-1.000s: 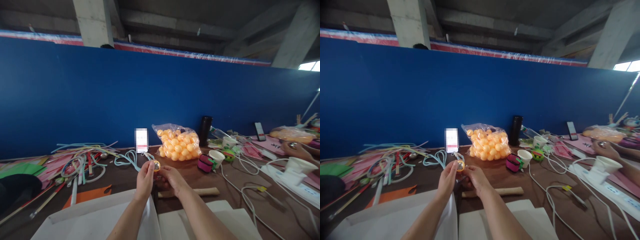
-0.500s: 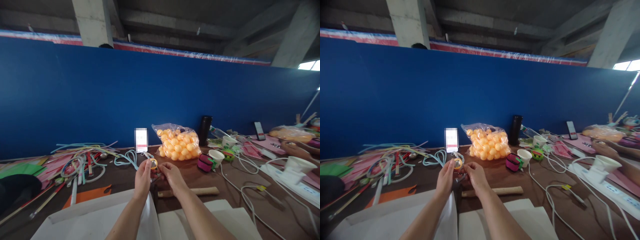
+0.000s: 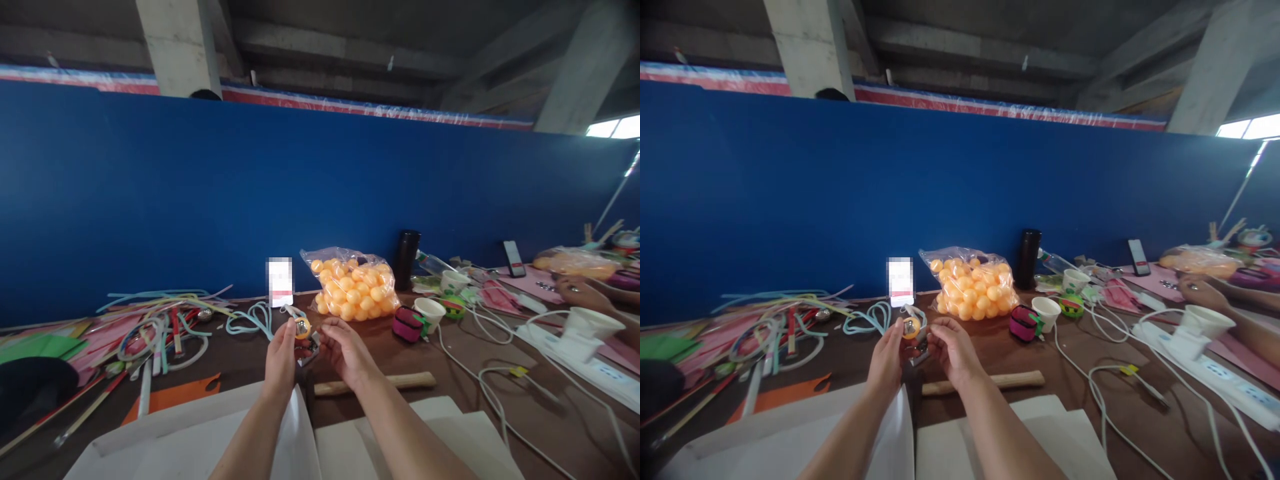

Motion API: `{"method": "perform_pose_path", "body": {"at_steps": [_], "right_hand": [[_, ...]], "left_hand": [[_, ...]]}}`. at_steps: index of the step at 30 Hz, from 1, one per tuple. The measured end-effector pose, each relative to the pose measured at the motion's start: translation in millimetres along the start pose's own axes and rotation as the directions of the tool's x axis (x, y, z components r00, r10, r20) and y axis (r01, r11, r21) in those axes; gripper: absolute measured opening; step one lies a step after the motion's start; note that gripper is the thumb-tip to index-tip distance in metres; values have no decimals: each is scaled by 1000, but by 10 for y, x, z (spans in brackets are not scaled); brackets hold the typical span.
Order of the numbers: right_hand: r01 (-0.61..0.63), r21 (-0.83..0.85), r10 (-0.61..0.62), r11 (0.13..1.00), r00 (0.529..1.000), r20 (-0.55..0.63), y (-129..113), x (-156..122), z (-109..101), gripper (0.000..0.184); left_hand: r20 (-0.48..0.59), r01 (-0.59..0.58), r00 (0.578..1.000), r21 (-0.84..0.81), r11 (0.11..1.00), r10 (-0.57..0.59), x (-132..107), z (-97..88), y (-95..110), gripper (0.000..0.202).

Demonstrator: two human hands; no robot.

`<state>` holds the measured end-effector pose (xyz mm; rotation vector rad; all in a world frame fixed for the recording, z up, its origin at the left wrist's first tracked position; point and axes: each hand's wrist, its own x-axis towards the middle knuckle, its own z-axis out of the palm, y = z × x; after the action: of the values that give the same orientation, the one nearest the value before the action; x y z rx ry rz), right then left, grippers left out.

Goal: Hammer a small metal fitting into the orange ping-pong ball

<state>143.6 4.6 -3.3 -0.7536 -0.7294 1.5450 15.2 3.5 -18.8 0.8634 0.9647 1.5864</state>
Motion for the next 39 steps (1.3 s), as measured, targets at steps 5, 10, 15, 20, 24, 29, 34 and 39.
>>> {"method": "perform_pose_path", "body": {"at_steps": [5, 10, 15, 20, 24, 29, 34, 39], "right_hand": [[-9, 54, 7, 998, 999, 37, -2, -12, -9, 28], [-36, 62, 32, 997, 997, 77, 9, -22, 19, 27], [-31, 59, 27, 998, 997, 68, 31, 7, 29, 30], [-15, 54, 14, 998, 1000, 24, 44, 26, 15, 32], [-11, 41, 12, 999, 1000, -9, 47, 35, -4, 32], [-10, 29, 11, 1000, 1000, -16, 48, 38, -4, 30], [-10, 41, 10, 999, 1000, -3, 24, 10, 14, 28], [4, 62, -5, 998, 1000, 14, 8, 1, 18, 28]], "left_hand": [[10, 14, 1000, -3, 1000, -14, -7, -2, 11, 45], [18, 15, 1000, -9, 1000, -15, -8, 6, 19, 46], [31, 6, 999, -12, 1000, -6, 2, 0, 9, 47], [19, -7, 1000, -2, 1000, 7, -2, 2, 12, 50], [5, -13, 1000, 27, 1000, 13, 5, -8, -3, 52], [10, -13, 1000, 28, 1000, 13, 24, -25, -32, 50], [8, -5, 1000, 14, 1000, 5, 24, -25, -28, 48], [19, -5, 1000, 27, 1000, 5, 18, -27, -26, 48]]}}
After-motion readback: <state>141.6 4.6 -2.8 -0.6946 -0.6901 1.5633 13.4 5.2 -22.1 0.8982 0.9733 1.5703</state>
